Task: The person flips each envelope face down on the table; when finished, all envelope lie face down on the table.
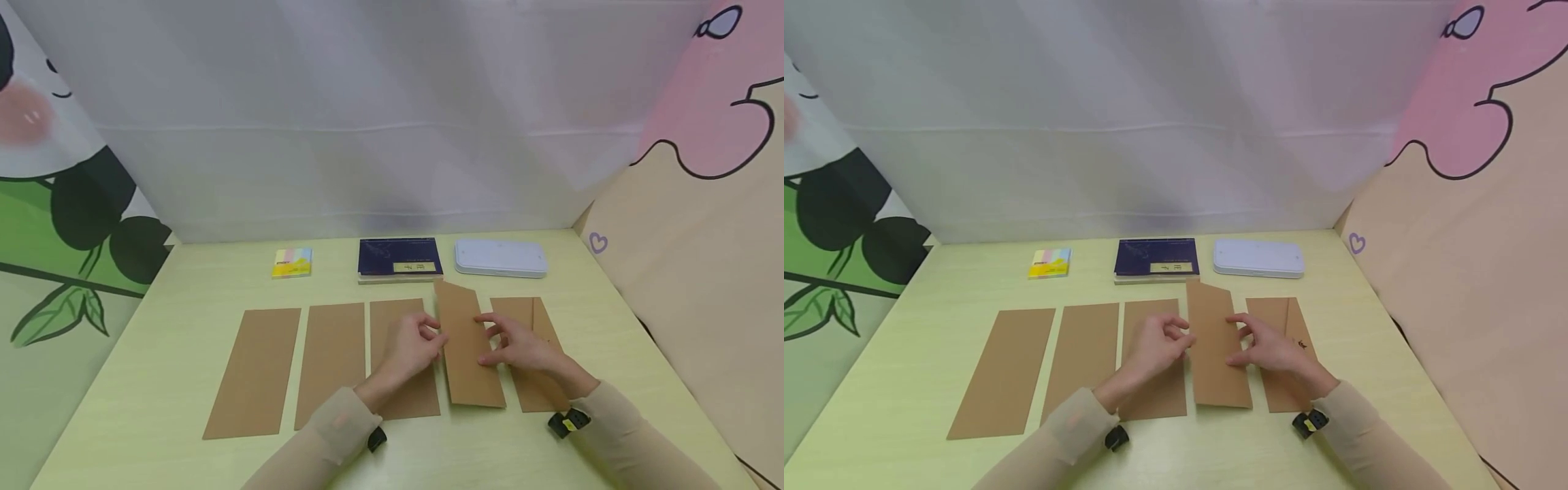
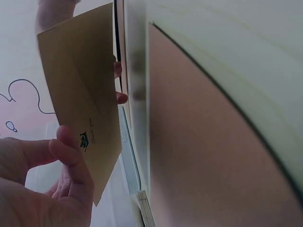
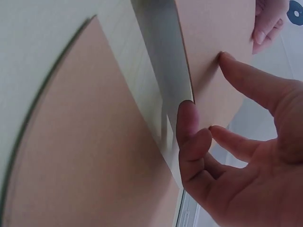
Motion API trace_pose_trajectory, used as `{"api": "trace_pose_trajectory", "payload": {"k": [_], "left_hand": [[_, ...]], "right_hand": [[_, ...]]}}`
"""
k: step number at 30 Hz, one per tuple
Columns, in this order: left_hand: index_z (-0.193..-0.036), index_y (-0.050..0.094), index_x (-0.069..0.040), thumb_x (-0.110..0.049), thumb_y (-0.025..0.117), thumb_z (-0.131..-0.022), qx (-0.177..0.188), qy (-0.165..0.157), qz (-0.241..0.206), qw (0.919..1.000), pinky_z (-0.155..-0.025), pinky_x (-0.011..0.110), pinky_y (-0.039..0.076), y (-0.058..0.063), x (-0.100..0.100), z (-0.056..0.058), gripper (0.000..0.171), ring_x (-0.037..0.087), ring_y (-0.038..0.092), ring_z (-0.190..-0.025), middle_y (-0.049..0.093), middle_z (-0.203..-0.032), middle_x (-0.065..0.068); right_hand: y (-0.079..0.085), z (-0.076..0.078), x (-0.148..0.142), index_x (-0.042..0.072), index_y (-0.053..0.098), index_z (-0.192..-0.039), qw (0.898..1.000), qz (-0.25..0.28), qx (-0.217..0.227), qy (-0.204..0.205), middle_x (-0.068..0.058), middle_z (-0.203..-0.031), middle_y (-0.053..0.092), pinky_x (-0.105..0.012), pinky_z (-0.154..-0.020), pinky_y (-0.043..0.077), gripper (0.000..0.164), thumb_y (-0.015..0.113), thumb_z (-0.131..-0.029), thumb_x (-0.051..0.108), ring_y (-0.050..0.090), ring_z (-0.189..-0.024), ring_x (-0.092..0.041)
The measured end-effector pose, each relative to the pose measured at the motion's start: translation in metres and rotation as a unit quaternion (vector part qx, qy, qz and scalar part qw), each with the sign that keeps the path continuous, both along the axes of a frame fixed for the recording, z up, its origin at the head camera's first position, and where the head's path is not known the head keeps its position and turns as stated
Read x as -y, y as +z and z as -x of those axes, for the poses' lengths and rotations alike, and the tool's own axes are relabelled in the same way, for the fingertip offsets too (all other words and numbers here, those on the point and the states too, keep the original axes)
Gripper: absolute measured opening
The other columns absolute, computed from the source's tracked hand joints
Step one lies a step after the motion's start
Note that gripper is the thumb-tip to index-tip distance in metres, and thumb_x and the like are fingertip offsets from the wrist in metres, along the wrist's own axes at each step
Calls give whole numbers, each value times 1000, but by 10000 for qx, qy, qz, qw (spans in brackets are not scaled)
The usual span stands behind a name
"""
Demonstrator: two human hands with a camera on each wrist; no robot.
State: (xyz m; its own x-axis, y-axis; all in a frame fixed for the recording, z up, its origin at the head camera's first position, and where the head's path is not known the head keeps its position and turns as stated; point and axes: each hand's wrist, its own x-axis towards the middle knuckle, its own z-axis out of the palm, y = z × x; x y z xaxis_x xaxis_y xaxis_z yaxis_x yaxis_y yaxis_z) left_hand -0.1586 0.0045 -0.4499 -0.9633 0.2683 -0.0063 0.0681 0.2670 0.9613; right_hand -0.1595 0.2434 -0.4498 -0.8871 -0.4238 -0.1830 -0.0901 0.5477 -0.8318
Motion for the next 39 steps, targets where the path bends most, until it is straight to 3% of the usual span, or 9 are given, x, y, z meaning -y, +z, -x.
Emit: {"api": "trace_pose_trajectory", "payload": {"k": [5, 11, 19, 31, 39], "left_hand": [[-99, 64, 6, -2, 73, -79, -126, -201, 452, 9987, -52, 25, 49, -6, 2, 0, 23, 17, 64, -52, 66, -65, -1], [-103, 63, 5, -7, 79, -74, 28, -335, 1029, 9941, -54, 24, 48, -10, 0, -1, 35, 7, 60, -55, 65, -67, -5], [-98, 62, 2, -9, 81, -71, 123, -540, 1534, 9866, -57, 25, 47, -12, -1, -1, 36, 7, 59, -61, 64, -68, -6], [-96, 64, 3, -12, 83, -68, 50, -704, 2105, 9750, -57, 26, 44, -10, -2, -1, 37, 9, 54, -57, 58, -58, -5], [-71, 61, -6, -10, 81, -69, 48, -772, 2249, 9713, -43, 25, 36, -15, -4, -4, 21, 10, 49, -45, 55, -52, -3]], "right_hand": [[1, -1, 0, 1, 42, -139, 9985, -491, -254, -41, -19, -110, 53, -36, -68, 47, 77, 82, -76, 19, 55, -79, -24], [2, -2, 2, -2, 45, -136, 9924, -1104, -544, 30, -13, -107, 56, -37, -71, 46, 80, 84, -73, 25, 53, -88, -26], [5, -2, 8, -2, 49, -134, 9788, -1902, -760, 47, -10, -105, 58, -44, -83, 43, 79, 85, -72, 30, 53, -94, -26], [8, -2, 14, 2, 51, -134, 9685, -2379, -731, 1, -11, -106, 57, -40, -76, 43, 77, 84, -72, 32, 50, -90, -24], [7, -2, 17, 4, 52, -134, 9611, -2686, -646, -4, -11, -105, 54, -37, -70, 42, 77, 85, -71, 32, 47, -87, -23]]}}
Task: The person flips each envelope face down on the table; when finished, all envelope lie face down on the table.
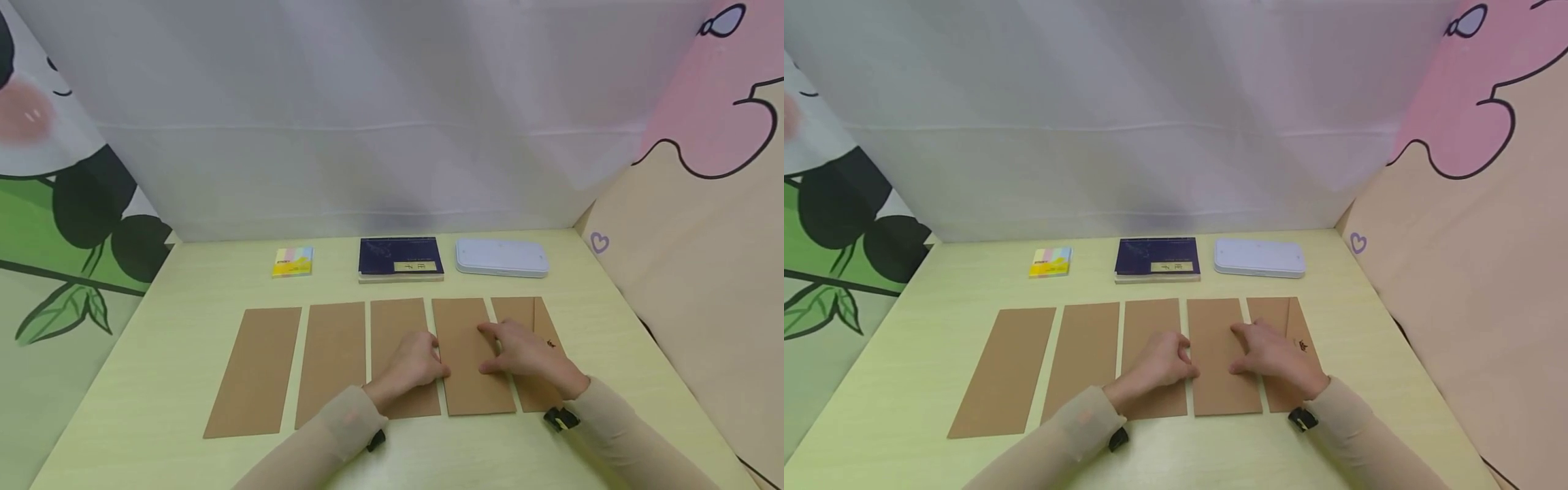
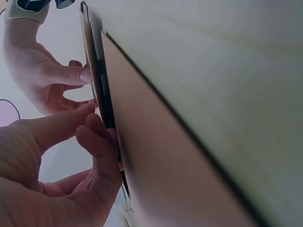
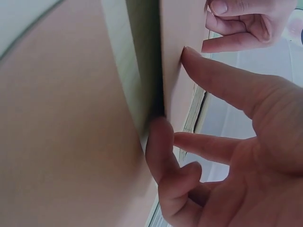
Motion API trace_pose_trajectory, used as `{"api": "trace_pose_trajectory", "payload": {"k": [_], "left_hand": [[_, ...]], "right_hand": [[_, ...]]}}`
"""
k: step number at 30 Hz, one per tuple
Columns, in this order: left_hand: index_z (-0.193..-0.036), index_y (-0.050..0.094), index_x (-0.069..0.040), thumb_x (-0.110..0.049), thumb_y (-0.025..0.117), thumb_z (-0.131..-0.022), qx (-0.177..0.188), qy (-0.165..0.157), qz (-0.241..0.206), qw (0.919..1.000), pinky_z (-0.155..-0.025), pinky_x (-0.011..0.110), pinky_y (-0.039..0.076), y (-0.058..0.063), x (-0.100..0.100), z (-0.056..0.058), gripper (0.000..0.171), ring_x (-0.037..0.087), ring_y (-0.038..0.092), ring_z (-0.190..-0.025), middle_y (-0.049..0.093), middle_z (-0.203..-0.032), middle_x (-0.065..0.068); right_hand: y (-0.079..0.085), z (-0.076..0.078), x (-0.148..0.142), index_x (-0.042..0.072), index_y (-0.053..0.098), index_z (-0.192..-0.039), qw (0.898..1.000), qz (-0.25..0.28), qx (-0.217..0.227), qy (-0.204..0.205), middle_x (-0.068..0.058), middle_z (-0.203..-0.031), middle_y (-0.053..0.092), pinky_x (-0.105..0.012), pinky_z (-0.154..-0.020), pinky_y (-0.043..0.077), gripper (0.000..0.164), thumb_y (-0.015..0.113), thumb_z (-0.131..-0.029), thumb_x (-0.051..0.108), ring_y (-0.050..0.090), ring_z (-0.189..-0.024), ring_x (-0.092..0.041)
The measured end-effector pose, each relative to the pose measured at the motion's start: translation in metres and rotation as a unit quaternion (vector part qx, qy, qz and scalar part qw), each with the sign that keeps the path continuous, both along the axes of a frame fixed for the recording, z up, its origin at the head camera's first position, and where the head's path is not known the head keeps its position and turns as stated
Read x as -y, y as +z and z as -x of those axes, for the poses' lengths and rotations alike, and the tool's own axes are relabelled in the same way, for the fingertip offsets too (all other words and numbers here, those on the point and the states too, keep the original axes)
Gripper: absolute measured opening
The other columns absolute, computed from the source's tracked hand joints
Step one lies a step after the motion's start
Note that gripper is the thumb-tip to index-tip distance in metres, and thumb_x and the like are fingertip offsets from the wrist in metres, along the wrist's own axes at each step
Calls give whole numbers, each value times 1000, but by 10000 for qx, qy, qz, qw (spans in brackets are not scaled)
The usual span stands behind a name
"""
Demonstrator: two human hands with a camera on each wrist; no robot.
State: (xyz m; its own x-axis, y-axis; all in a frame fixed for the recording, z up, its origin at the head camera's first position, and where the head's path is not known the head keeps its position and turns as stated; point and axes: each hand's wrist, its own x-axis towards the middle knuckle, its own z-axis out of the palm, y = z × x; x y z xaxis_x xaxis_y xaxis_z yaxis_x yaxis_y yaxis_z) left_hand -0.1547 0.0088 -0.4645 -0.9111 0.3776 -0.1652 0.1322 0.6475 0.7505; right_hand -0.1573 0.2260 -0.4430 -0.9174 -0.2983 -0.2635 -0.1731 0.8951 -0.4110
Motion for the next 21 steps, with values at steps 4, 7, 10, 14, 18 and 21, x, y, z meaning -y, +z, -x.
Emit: {"api": "trace_pose_trajectory", "payload": {"k": [4, 7, 10, 14, 18, 21], "left_hand": [[-65, 60, -7, -14, 83, -66, -100, 21, 110, 9999, -42, 25, 34, 1, -1, 0, 24, 11, 45, -44, 50, -50, -4], [-63, 59, -7, -17, 84, -65, -105, 1, 233, 9997, -41, 25, 31, 2, -2, 1, 27, 12, 41, -45, 43, -51, -5], [-63, 59, -8, -19, 85, -65, -94, -50, 328, 9994, -42, 25, 29, 3, -3, 2, 29, 12, 39, -46, 40, -53, -4], [-63, 59, -7, -21, 85, -66, -135, -116, 354, 9992, -42, 24, 28, 4, -2, 3, 29, 12, 37, -47, 38, -54, -5], [-61, 58, -8, -20, 84, -66, -138, -115, 296, 9994, -41, 24, 28, 6, -2, 2, 28, 10, 37, -44, 38, -51, -6], [-61, 57, -8, -18, 82, -66, -88, -61, 245, 9996, -40, 23, 29, 7, -1, 1, 28, 10, 39, -42, 40, -49, -6]], "right_hand": [[-1, 1, 2, 5, 52, -134, 9999, -91, 41, -63, -11, -103, 53, -36, -65, 41, 77, 85, -70, 31, 46, -83, -22], [-1, 2, 2, 6, 52, -134, 9998, -142, 47, -125, -11, -104, 52, -35, -64, 41, 77, 85, -70, 31, 46, -82, -22], [-2, 2, 1, 6, 52, -134, 9998, -146, 10, -133, -11, -104, 52, -36, -64, 42, 77, 86, -70, 31, 46, -82, -22], [-2, 2, 1, 6, 52, -134, 9998, -145, -44, -158, -11, -104, 52, -36, -65, 42, 76, 86, -70, 30, 47, -81, -22], [-2, 1, 1, 8, 53, -133, 9996, -161, -30, -237, -11, -104, 52, -36, -64, 43, 76, 86, -69, 30, 48, -81, -22], [-2, -1, 0, 8, 53, -133, 9995, -66, -66, -287, -12, -108, 53, -39, -69, 45, 75, 86, -69, 32, 50, -86, -24]]}}
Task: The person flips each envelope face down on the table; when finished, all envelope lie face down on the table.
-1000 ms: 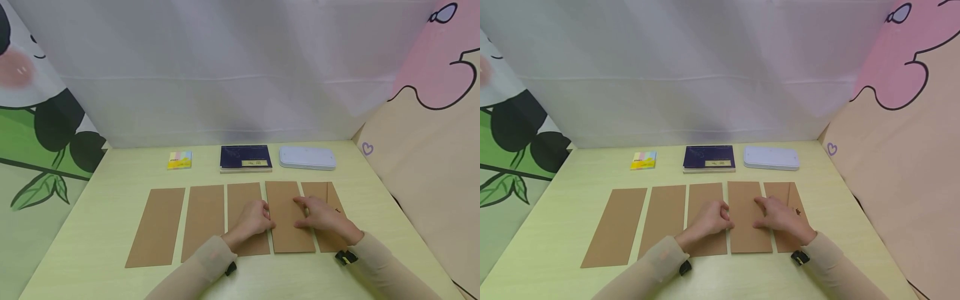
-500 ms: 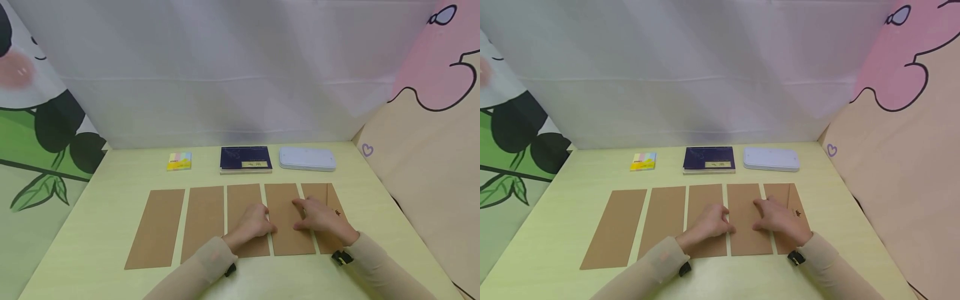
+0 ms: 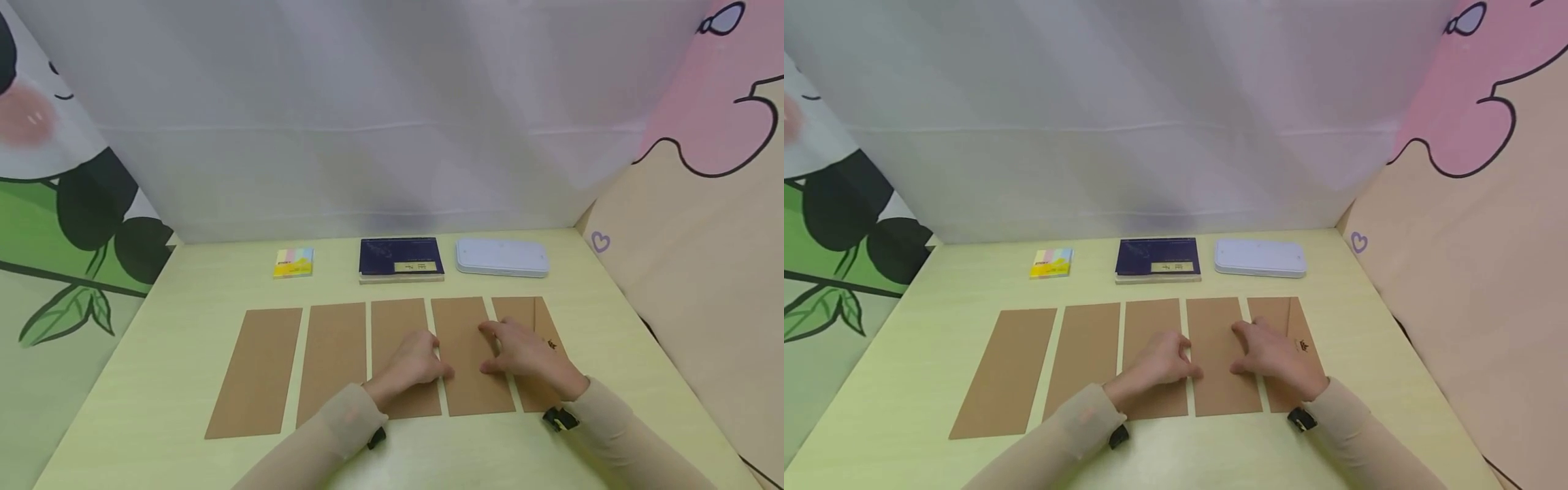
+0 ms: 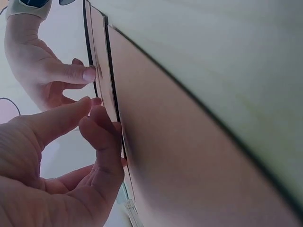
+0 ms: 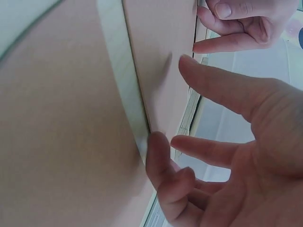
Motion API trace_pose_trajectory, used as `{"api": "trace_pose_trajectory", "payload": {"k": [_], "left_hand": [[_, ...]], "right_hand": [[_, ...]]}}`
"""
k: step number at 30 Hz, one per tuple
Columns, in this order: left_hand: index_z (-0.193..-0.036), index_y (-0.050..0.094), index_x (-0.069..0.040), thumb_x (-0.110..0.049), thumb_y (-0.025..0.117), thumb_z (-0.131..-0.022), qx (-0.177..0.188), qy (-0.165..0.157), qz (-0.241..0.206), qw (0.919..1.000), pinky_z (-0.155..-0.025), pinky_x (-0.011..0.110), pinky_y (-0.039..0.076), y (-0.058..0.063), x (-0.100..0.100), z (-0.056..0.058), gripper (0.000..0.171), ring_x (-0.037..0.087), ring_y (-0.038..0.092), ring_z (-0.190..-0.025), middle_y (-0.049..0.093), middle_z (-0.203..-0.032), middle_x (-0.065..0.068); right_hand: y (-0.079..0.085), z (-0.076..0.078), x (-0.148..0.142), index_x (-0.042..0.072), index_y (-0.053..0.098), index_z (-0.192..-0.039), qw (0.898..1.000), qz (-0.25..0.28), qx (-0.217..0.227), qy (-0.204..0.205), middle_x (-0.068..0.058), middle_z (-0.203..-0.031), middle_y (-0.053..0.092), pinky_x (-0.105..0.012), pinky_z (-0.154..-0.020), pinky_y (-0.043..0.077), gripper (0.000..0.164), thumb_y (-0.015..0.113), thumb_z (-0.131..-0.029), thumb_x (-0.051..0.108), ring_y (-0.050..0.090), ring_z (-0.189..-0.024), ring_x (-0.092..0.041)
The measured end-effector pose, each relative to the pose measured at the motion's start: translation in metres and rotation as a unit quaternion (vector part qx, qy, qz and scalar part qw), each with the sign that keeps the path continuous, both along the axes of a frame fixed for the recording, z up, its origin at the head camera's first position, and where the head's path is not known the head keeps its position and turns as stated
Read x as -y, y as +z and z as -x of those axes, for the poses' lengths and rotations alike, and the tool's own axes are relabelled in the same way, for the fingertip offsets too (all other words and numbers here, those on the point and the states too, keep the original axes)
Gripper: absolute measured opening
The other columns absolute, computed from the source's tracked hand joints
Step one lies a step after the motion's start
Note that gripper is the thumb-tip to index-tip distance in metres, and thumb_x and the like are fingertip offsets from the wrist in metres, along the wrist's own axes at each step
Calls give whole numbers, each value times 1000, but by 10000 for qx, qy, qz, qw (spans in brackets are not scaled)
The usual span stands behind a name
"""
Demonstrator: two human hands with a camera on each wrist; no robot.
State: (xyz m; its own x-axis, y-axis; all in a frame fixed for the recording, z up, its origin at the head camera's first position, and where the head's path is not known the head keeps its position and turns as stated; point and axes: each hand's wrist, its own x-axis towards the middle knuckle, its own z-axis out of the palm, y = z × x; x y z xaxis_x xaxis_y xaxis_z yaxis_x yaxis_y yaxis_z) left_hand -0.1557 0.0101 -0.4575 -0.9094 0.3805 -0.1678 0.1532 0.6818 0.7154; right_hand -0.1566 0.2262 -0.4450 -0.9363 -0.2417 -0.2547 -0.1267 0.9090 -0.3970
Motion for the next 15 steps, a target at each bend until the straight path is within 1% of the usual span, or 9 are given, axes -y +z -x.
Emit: {"api": "trace_pose_trajectory", "payload": {"k": [2, 4, 5, 7, 9, 11, 13, 15], "left_hand": [[-63, 58, -6, -17, 81, -66, 4, 12, -38, 10000, -40, 24, 30, 1, -1, 0, 26, 10, 40, -42, 41, -49, -6], [-74, 64, -2, -17, 80, -68, -28, -6, -86, 10000, -43, 24, 34, 2, -2, 0, 23, 11, 43, -46, 46, -52, -5], [-81, 66, 1, -17, 79, -68, -80, -37, -97, 9999, -46, 24, 36, 2, -3, 0, 25, 11, 45, -50, 49, -56, -5], [-97, 68, 4, -18, 79, -70, -116, -114, -181, 9997, -53, 25, 42, 3, -7, 1, 36, 10, 50, -57, 56, -65, -4], [-110, 65, 4, -19, 80, -72, -112, -203, -305, 9993, -62, 24, 46, 5, -11, 2, 47, 8, 56, -64, 63, -74, -2], [-113, 65, 4, -19, 80, -73, -126, -301, -464, 9984, -66, 24, 48, 5, -17, 3, 48, 6, 59, -66, 66, -77, -2], [-113, 65, 4, -18, 80, -74, -65, -340, -701, 9969, -66, 23, 49, 6, -22, 4, 47, 4, 60, -64, 67, -74, -4], [-113, 66, 3, -17, 81, -74, -66, -363, -951, 9948, -66, 21, 48, 6, -27, 5, 46, 3, 60, -62, 67, -71, -6]], "right_hand": [[1, -1, -2, 7, 53, -132, 9999, 99, -58, -35, -14, -111, 53, -42, -73, 46, 75, 86, -70, 32, 51, -89, -25], [2, -3, -5, 5, 54, -131, 9998, 155, -138, -66, -15, -111, 53, -43, -76, 46, 74, 85, -70, 33, 52, -91, -26], [2, -4, -8, 4, 54, -131, 9997, 166, -176, -75, -15, -111, 53, -44, -77, 46, 74, 85, -70, 33, 52, -92, -26], [3, -5, -13, 1, 52, -131, 9995, 211, -224, -59, -18, -112, 53, -45, -79, 46, 75, 85, -71, 32, 53, -93, -28], [5, -5, -19, -2, 51, -131, 9993, 202, -318, -13, -21, -113, 53, -46, -81, 45, 77, 85, -71, 32, 53, -97, -31], [7, -6, -26, -4, 50, -132, 9990, 248, -369, 36, -24, -117, 52, -49, -84, 45, 77, 84, -72, 30, 53, -102, -35], [9, -5, -34, -5, 48, -133, 9987, 290, -417, 59, -26, -120, 51, -51, -85, 44, 76, 83, -73, 28, 51, -107, -39], [12, -6, -41, -5, 48, -132, 9984, 309, -464, 36, -26, -120, 52, -52, -84, 45, 75, 83, -74, 27, 51, -107, -39]]}}
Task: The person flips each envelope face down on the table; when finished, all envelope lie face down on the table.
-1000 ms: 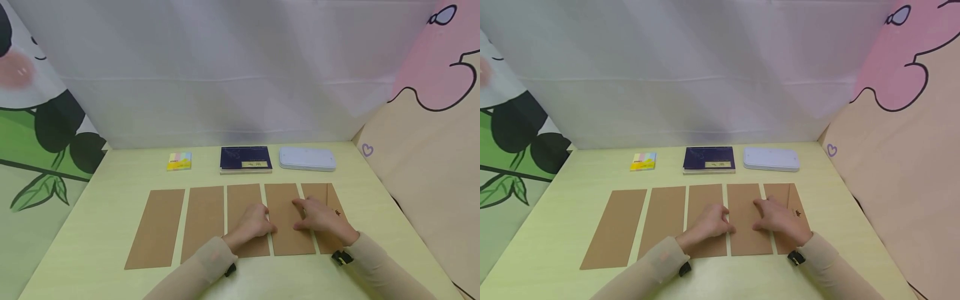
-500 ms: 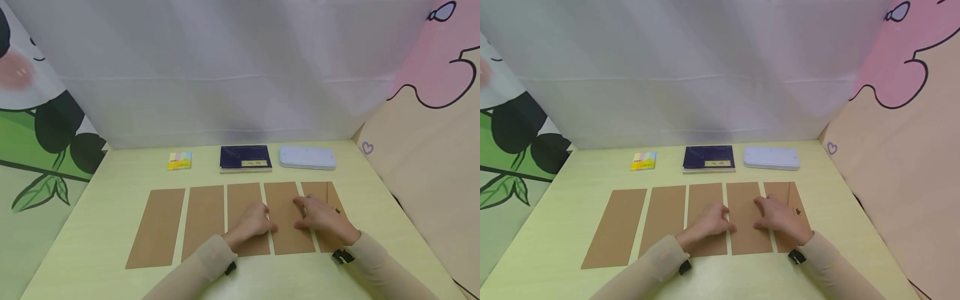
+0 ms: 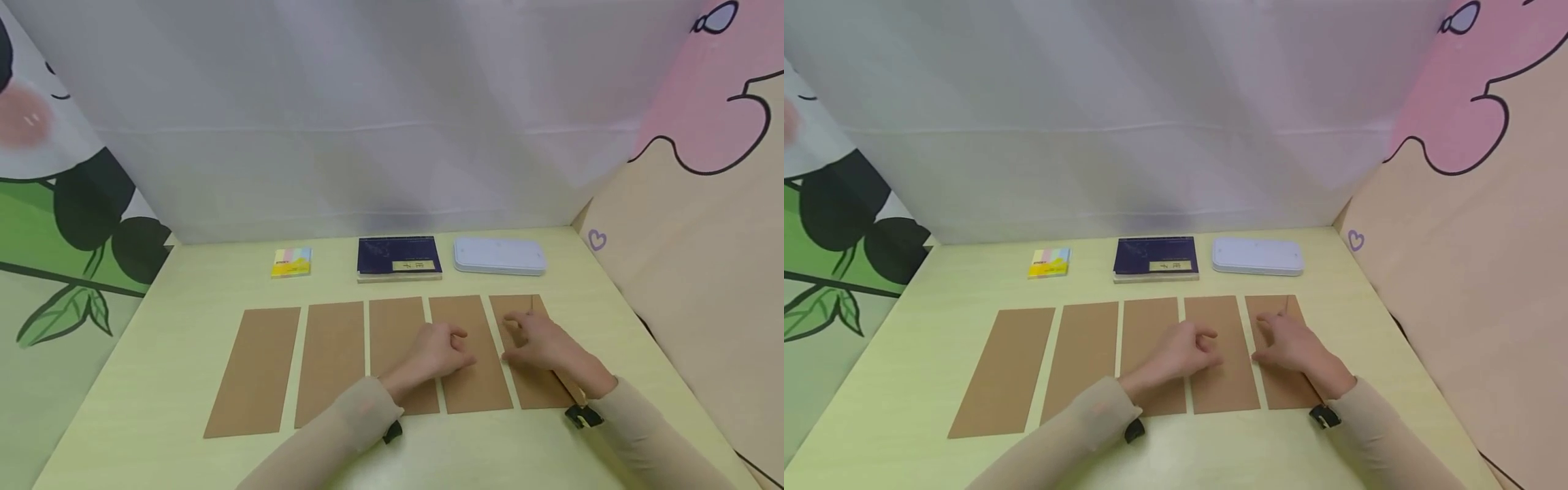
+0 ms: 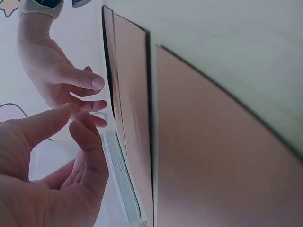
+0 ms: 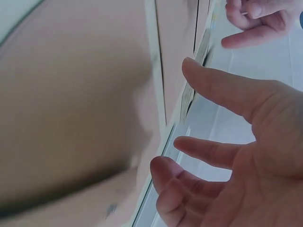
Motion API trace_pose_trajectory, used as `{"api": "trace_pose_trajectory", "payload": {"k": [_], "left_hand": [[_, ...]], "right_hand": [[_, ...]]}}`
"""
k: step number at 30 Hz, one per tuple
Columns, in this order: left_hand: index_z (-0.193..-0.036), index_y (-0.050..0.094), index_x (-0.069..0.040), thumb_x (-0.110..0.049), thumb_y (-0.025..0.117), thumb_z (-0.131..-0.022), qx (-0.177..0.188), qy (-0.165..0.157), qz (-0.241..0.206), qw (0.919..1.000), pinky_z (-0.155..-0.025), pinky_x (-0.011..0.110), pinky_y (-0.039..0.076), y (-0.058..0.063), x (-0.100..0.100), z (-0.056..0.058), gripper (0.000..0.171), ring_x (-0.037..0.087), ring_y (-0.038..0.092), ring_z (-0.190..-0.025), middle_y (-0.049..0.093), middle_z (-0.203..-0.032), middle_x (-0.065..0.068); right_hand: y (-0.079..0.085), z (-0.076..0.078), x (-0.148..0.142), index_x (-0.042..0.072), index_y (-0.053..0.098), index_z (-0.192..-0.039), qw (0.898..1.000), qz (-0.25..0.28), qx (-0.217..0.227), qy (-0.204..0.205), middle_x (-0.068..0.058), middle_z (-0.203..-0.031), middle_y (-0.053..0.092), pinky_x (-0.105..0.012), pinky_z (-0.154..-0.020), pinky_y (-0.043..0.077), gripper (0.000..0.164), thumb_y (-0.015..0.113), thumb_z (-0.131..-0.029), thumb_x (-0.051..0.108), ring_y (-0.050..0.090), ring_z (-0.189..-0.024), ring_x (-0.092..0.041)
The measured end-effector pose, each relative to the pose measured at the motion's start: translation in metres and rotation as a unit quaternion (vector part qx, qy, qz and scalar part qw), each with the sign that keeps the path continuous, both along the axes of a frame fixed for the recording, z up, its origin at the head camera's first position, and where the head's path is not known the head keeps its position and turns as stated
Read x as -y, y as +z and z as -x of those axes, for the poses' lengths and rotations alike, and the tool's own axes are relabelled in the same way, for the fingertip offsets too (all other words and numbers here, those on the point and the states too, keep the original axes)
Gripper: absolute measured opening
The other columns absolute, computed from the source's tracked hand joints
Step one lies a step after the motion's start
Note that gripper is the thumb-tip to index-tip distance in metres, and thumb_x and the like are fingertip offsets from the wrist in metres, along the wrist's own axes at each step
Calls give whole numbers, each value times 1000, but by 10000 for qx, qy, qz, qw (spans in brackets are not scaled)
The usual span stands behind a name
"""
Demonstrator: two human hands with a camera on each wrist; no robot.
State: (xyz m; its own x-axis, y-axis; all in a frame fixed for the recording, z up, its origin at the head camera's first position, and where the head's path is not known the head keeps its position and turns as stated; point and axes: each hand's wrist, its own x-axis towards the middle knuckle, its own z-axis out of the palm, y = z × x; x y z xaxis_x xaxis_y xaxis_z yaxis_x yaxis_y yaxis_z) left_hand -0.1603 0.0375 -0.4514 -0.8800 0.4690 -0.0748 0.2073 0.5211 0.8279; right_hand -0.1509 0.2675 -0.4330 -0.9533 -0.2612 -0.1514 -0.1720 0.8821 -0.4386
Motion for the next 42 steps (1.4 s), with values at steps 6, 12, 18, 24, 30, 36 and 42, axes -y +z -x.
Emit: {"api": "trace_pose_trajectory", "payload": {"k": [6, 12, 18, 24, 30, 36, 42], "left_hand": [[-113, 66, 4, -12, 80, -75, 300, -151, -429, 9985, -62, 20, 47, 1, -14, 3, 44, 4, 59, -56, 64, -66, -9], [-112, 65, 5, -9, 80, -75, 705, -361, -612, 9950, -59, 20, 48, -4, -26, 4, 42, 6, 60, -57, 65, -67, -6], [-109, 69, 2, -13, 82, -74, 307, -473, -233, 9981, -64, 18, 45, -5, -36, 4, 41, 1, 58, -61, 65, -67, -10], [-102, 73, -4, -23, 81, -74, -162, -620, 371, 9973, -64, 16, 42, 0, -50, 6, 34, -2, 54, -61, 62, -64, -16], [-106, 71, -3, -20, 81, -74, -156, -570, 744, 9955, -59, 16, 42, -1, -64, 9, 39, 1, 54, -56, 58, -59, -15], [-92, 71, -2, -19, 82, -72, -158, -350, 1064, 9936, -52, 18, 39, -2, -69, 15, 28, 5, 51, -51, 55, -54, -9], [-56, 52, -10, -20, 82, -71, -278, -287, 1337, 9902, -41, 21, 26, -5, -78, 22, 35, 8, 33, -43, 30, -49, -7]], "right_hand": [[3, 2, -22, -7, 48, -131, 9998, -93, -15, -201, -23, -107, 54, -47, -76, 45, 78, 84, -72, 29, 51, -94, -34], [7, 4, -38, -9, 46, -130, 9947, -571, 300, -796, -32, -115, 53, -53, -75, 46, 80, 81, -74, 35, 52, -102, -44], [6, 5, -50, -12, 45, -127, 9907, -616, 474, -1118, -30, -111, 57, -49, -68, 47, 78, 78, -76, 36, 58, -92, -38], [1, 6, -59, -15, 41, -126, 9897, -487, 543, -1234, -29, -105, 58, -49, -70, 47, 79, 76, -77, 36, 59, -86, -36], [-5, 8, -58, -17, 44, -122, 9922, -323, 467, -1114, -29, -105, 59, -50, -75, 47, 81, 80, -73, 37, 58, -89, -38], [-10, 11, -56, -18, 47, -118, 9926, -388, 485, -1048, -28, -101, 60, -50, -73, 48, 75, 81, -73, 32, 58, -87, -37], [-9, 15, -57, -18, 48, -117, 9914, -455, 584, -1076, -27, -100, 59, -48, -73, 48, 72, 81, -74, 30, 57, -85, -35]]}}
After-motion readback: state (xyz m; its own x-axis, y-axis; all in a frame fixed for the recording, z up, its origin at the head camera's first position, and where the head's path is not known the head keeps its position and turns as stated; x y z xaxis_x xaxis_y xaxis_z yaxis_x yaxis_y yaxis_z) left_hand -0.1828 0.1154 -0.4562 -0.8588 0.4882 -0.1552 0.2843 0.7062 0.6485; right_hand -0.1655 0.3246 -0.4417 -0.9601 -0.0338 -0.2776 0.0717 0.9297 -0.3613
